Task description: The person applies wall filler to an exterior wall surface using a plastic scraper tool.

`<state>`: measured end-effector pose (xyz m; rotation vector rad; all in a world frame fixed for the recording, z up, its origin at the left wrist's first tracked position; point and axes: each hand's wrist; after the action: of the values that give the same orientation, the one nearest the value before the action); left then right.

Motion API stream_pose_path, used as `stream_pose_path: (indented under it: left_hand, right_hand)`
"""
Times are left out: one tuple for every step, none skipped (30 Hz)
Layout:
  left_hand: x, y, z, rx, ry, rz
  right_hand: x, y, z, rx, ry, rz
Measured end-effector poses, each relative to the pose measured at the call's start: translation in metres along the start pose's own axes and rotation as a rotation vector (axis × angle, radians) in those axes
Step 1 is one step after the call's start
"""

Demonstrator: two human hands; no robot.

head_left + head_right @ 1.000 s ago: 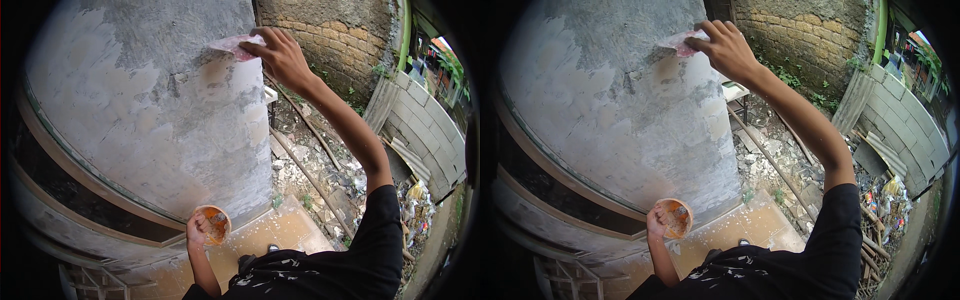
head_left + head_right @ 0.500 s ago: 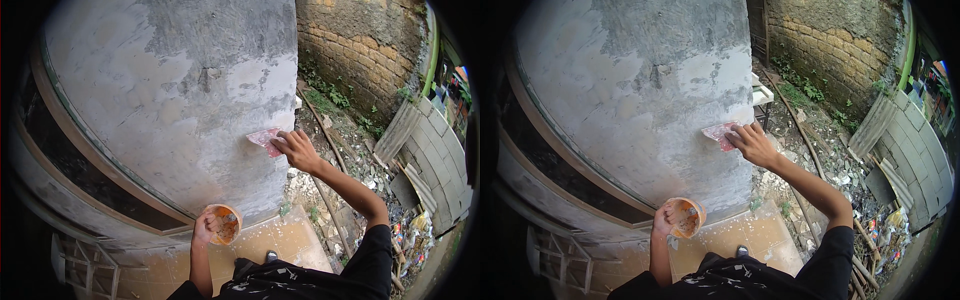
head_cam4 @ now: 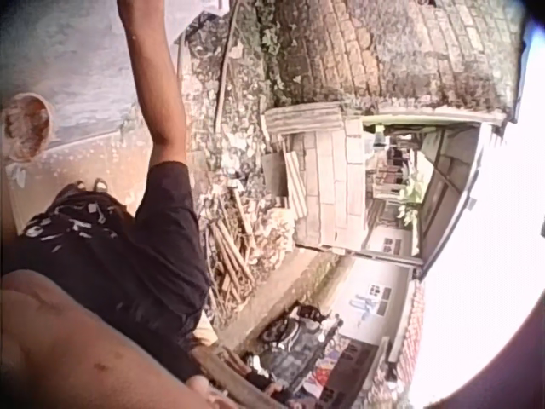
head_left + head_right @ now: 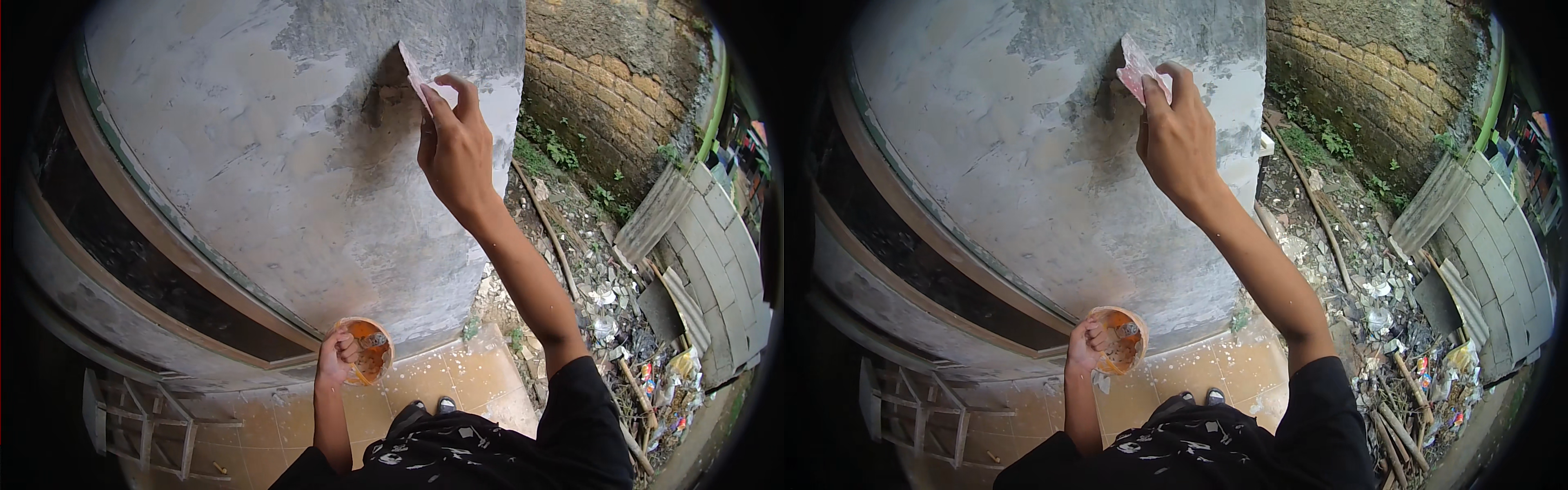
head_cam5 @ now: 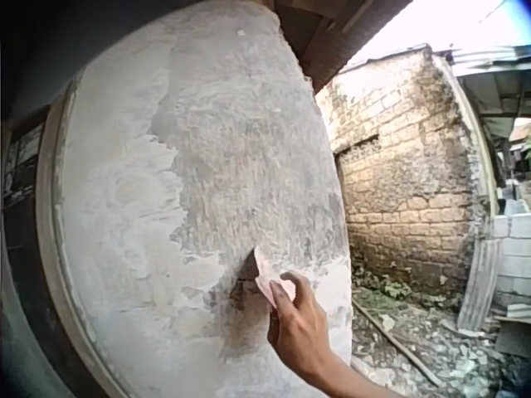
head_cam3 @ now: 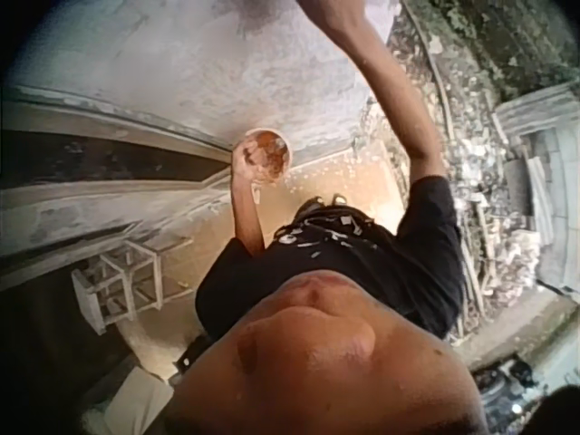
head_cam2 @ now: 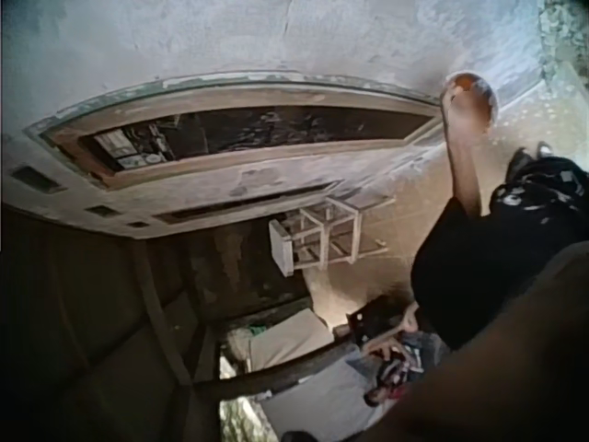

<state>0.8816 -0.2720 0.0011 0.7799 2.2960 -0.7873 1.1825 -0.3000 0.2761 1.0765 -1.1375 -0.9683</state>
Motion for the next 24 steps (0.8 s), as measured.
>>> stream_pose_path:
  left_hand:
    - [0.004, 0.001, -0.003, -0.003, -0.003, 0.004]
    - [0.007, 0.003, -0.006, -0.005, -0.026, 0.024]
    - [0.009, -0.001, -0.008, -0.001, -0.051, 0.038]
    - [0.01, -0.004, -0.009, 0.001, -0.056, 0.038]
    - [0.008, -0.005, -0.009, 0.007, -0.058, 0.028]
    - [0.008, -0.005, -0.012, 0.008, -0.058, 0.02]
    - [0.012, -0.007, -0.014, 0.006, -0.062, 0.025]
    - [0.017, -0.01, -0.013, 0.009, -0.083, 0.034]
    - [0.021, -0.007, -0.014, 0.01, -0.103, 0.049]
    - [0.023, -0.008, -0.014, 0.009, -0.088, 0.061]
    - [0.025, -0.003, -0.015, 0.01, -0.093, 0.071]
    - [0.03, -0.004, -0.014, 0.015, -0.093, 0.054]
    - [0.032, -0.004, -0.014, 0.027, -0.091, 0.042]
    - [0.032, -0.005, -0.015, 0.028, -0.077, 0.054]
    - [0.034, -0.006, -0.017, 0.033, -0.083, 0.052]
    - [0.037, -0.007, -0.02, 0.038, -0.071, 0.054]
    - [0.04, -0.009, -0.02, 0.044, -0.058, 0.056]
    - [0.046, -0.009, -0.021, 0.035, -0.064, 0.044]
    - [0.05, -0.011, -0.023, 0.037, -0.066, 0.041]
    - [0.05, -0.022, -0.029, 0.019, -0.034, 0.018]
    - [0.05, -0.022, -0.031, 0.018, -0.004, 0.011]
    - [0.05, -0.022, -0.032, 0.019, 0.001, 0.014]
    - [0.049, -0.021, -0.032, 0.022, 0.004, 0.016]
    - [0.05, -0.022, -0.032, 0.019, 0.006, 0.009]
  right_hand:
    - [-0.009, -0.003, 0.006, 0.0, -0.027, -0.043]
    - [-0.019, -0.005, 0.012, -0.012, -0.052, -0.064]
    - [-0.024, -0.006, 0.016, -0.011, -0.052, -0.059]
    - [-0.029, -0.006, 0.018, -0.011, -0.096, -0.089]
    - [-0.032, -0.008, 0.02, -0.01, -0.141, -0.119]
    - [-0.036, -0.01, 0.023, -0.03, -0.144, -0.14]
    - [-0.04, -0.013, 0.028, -0.024, -0.145, -0.139]
    - [-0.042, -0.017, 0.033, -0.004, -0.148, -0.125]
    - [-0.045, -0.02, 0.036, 0.021, -0.153, -0.116]
    - [-0.047, -0.028, 0.044, 0.041, -0.184, -0.057]
    - [-0.051, -0.036, 0.051, 0.081, -0.188, 0.0]
    - [-0.056, -0.049, 0.062, 0.151, -0.175, 0.089]
    - [-0.057, -0.062, 0.07, 0.219, -0.168, 0.179]
    - [-0.055, -0.078, 0.074, 0.285, -0.167, 0.257]
    - [-0.055, -0.088, 0.079, 0.352, -0.158, 0.332]
    - [-0.05, -0.093, 0.076, 0.376, -0.155, 0.367]
    - [-0.042, -0.095, 0.069, 0.374, -0.155, 0.376]
    - [-0.032, -0.085, 0.064, 0.413, -0.172, 0.388]
    - [-0.024, -0.072, 0.059, 0.452, -0.187, 0.4]
    - [-0.015, -0.05, 0.056, 0.471, -0.207, 0.331]
    - [-0.008, -0.029, 0.047, 0.488, -0.249, 0.274]
    - [-0.006, -0.007, 0.032, 0.51, -0.285, 0.179]
    - [-0.003, 0.012, 0.018, 0.53, -0.328, 0.086]
    - [0.001, 0.028, 0.011, 0.553, -0.358, 0.083]
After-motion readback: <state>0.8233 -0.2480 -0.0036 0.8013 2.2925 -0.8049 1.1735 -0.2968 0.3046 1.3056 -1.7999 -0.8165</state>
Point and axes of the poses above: each hand's wrist, its own y-axis towards the middle knuckle, its own x-axis out of the back of the hand, z = x × y, and after that the axes turned 4 degrees about x, right-handed
